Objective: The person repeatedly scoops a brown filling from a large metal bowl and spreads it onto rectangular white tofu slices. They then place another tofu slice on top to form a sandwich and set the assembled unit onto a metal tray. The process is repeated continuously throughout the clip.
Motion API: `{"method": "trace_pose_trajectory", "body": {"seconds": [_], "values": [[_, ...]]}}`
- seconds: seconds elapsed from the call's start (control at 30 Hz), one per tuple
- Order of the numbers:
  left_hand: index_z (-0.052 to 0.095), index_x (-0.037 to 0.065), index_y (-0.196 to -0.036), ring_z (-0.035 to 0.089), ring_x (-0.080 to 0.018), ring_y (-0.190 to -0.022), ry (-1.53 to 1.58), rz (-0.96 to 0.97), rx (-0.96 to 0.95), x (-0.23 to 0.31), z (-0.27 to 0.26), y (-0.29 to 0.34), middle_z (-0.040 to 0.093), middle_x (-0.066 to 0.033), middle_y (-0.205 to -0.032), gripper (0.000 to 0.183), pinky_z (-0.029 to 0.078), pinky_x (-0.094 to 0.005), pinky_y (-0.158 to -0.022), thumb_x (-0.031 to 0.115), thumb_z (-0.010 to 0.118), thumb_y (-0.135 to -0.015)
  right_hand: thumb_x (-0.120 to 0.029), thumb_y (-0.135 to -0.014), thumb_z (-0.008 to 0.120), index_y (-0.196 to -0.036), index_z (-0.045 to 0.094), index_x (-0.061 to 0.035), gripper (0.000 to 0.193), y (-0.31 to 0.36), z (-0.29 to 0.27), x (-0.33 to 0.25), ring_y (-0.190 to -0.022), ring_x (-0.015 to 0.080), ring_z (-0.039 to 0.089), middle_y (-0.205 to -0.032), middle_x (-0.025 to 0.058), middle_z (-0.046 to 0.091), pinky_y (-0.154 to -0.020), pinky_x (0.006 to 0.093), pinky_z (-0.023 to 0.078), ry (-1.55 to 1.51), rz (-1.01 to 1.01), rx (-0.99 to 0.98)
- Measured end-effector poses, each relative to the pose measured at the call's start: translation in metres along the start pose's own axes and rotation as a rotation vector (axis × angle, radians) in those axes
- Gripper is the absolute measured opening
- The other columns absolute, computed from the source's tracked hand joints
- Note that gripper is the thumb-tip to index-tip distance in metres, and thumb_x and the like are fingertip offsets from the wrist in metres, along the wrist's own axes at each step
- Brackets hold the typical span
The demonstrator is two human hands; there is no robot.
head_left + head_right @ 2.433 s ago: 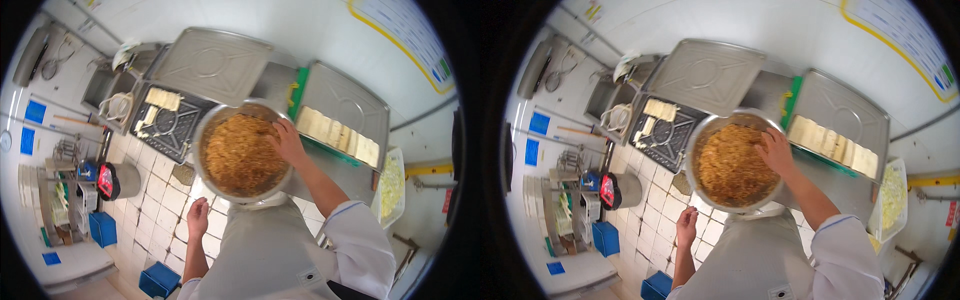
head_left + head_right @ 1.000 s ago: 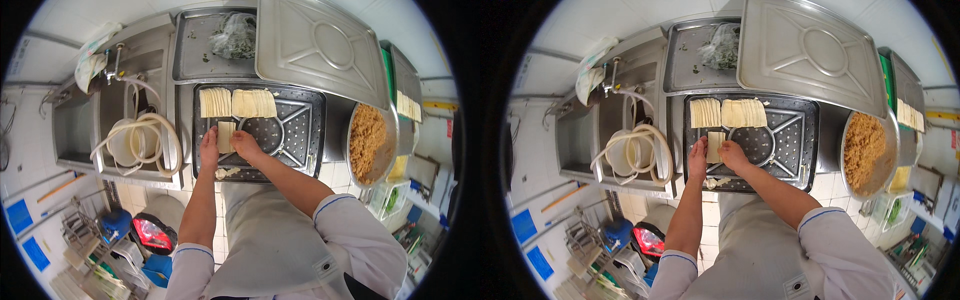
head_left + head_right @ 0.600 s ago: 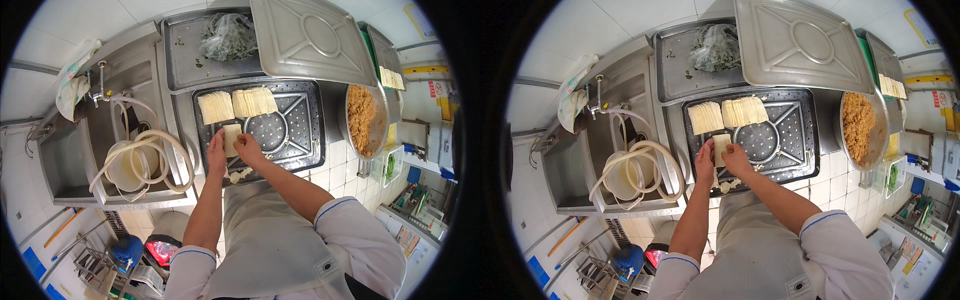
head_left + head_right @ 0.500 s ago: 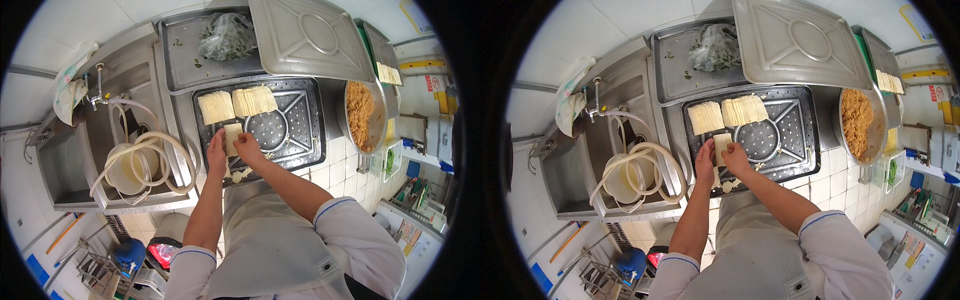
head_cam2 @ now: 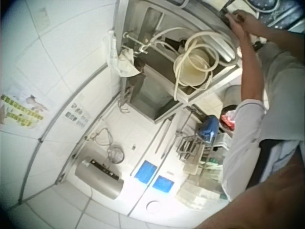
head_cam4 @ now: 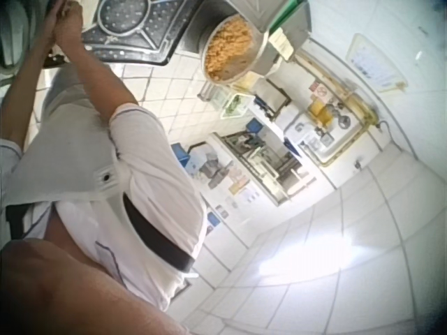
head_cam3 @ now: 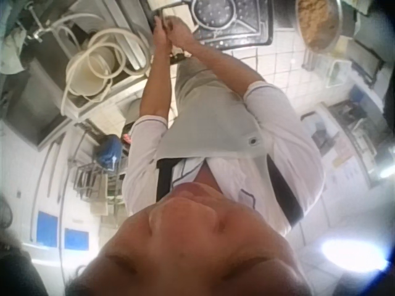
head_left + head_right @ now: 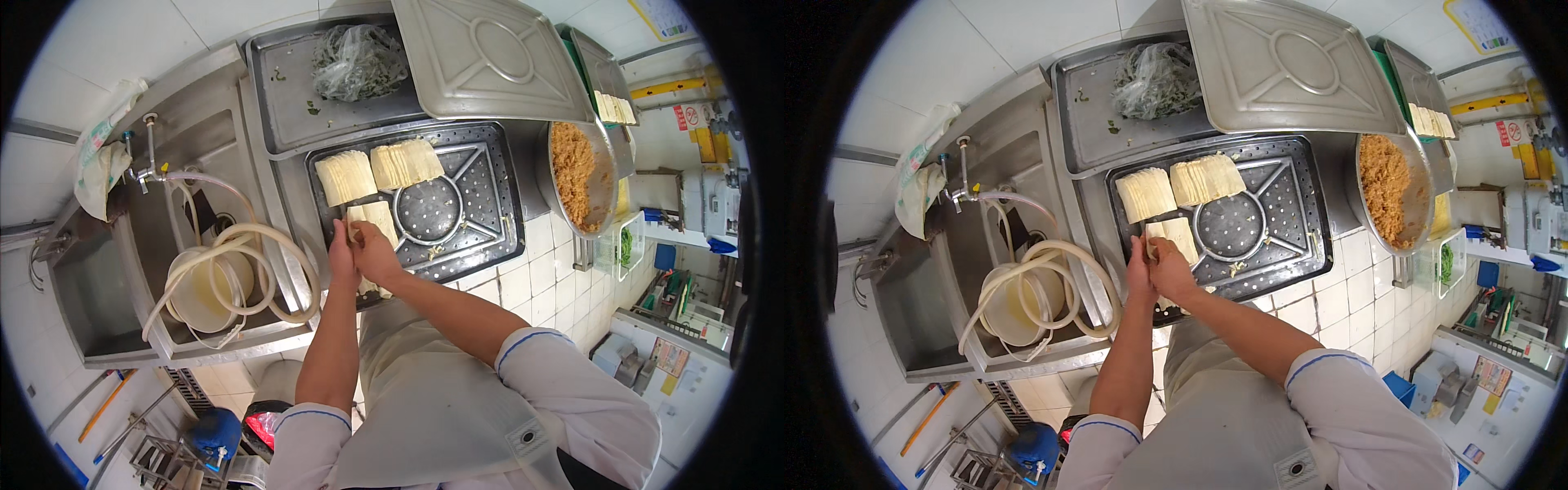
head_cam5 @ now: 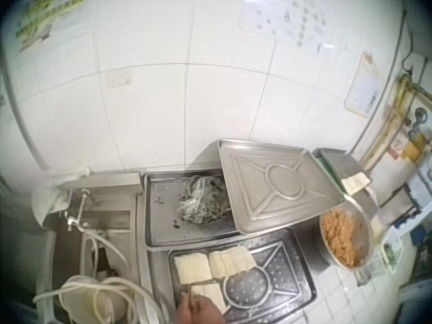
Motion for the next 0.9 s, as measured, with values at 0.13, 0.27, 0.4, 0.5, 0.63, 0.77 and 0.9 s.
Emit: {"method": "trace_pose_trajectory", "body": {"seconds": [0.13,0.27,0.4,0.5,0.63,0.77,0.9], "values": [[0.064,0.012,-0.138,0.063,-0.0145,-0.100,0.207,0.043,-0.153,0.006,0.009,0.010,0.068,0.0006,-0.111,0.051,0.053,-0.0332,-0.091,0.053,0.048,-0.113,-0.012,-0.100,0.065,-0.138,0.060,-0.0030,0.040,0.011,-0.003,-0.036,-0.110,0.0359,0.070,-0.127,0.0201,0.067,-0.097,0.0431,0.057,0.022,-0.207,-0.098],[0.064,0.011,-0.134,0.065,-0.0177,-0.106,0.209,0.053,-0.312,0.021,0.032,0.035,0.070,-0.0010,-0.118,0.045,0.053,-0.0393,-0.098,0.048,0.047,-0.114,-0.016,-0.099,0.072,-0.141,0.060,-0.0034,0.045,0.037,-0.047,-0.064,-0.108,0.0293,0.070,-0.122,0.0174,0.067,-0.092,0.0393,0.059,-0.053,-0.290,-0.167],[0.057,0.010,-0.146,0.062,-0.0269,-0.132,0.312,0.127,-0.402,0.038,0.098,0.075,0.067,-0.0067,-0.141,0.048,0.045,-0.0482,-0.116,0.042,0.042,-0.115,-0.012,-0.101,0.073,-0.142,0.060,-0.0052,0.043,0.058,-0.160,-0.060,-0.101,0.0191,0.069,-0.120,0.0114,0.067,-0.086,0.0345,0.059,-0.123,-0.314,-0.060],[0.051,0.006,-0.156,0.043,-0.0319,-0.154,0.477,0.133,-0.622,0.048,0.166,0.116,0.050,-0.0153,-0.164,0.055,0.029,-0.0503,-0.130,0.042,0.039,-0.116,-0.009,-0.101,0.073,-0.139,0.063,-0.0056,0.039,0.061,-0.281,-0.022,-0.101,0.0167,0.070,-0.119,0.0096,0.069,-0.088,0.0321,0.058,-0.098,-0.358,0.169],[0.033,0.006,-0.167,0.026,-0.0352,-0.163,0.446,0.140,-0.741,0.023,0.259,0.131,0.032,-0.0156,-0.174,0.064,0.022,-0.0522,-0.133,0.044,0.037,-0.116,-0.018,-0.100,0.073,-0.133,0.069,-0.0071,0.034,0.060,-0.477,0.105,-0.105,0.0197,0.074,-0.113,0.0128,0.077,-0.091,0.0341,0.059,0.108,0.003,0.489],[0.032,0.005,-0.167,0.026,-0.0348,-0.163,0.375,0.088,-0.814,-0.045,0.343,0.132,0.032,-0.0159,-0.174,0.065,0.023,-0.0529,-0.133,0.044,0.038,-0.116,-0.014,-0.093,0.067,-0.127,0.073,-0.0031,0.037,0.043,-0.631,0.241,-0.105,0.0391,0.075,-0.106,0.0251,0.077,-0.090,0.0457,0.060,0.733,0.277,0.409],[0.032,0.004,-0.167,0.028,-0.0337,-0.162,0.251,0.112,-0.809,-0.130,0.413,0.123,0.032,-0.0154,-0.175,0.066,0.024,-0.0527,-0.132,0.043,0.039,-0.115,-0.011,-0.090,0.067,-0.106,0.078,0.0009,0.023,-0.013,-0.691,0.345,-0.099,0.0400,0.076,-0.102,0.0241,0.077,-0.085,0.0483,0.061,0.911,0.229,0.005]]}}
Point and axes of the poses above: each hand's wrist, its own y-axis away from the middle knuckle, its own z-axis out of the palm, x = y × z, the point moved 8 cm from there along -y, towards the middle knuckle
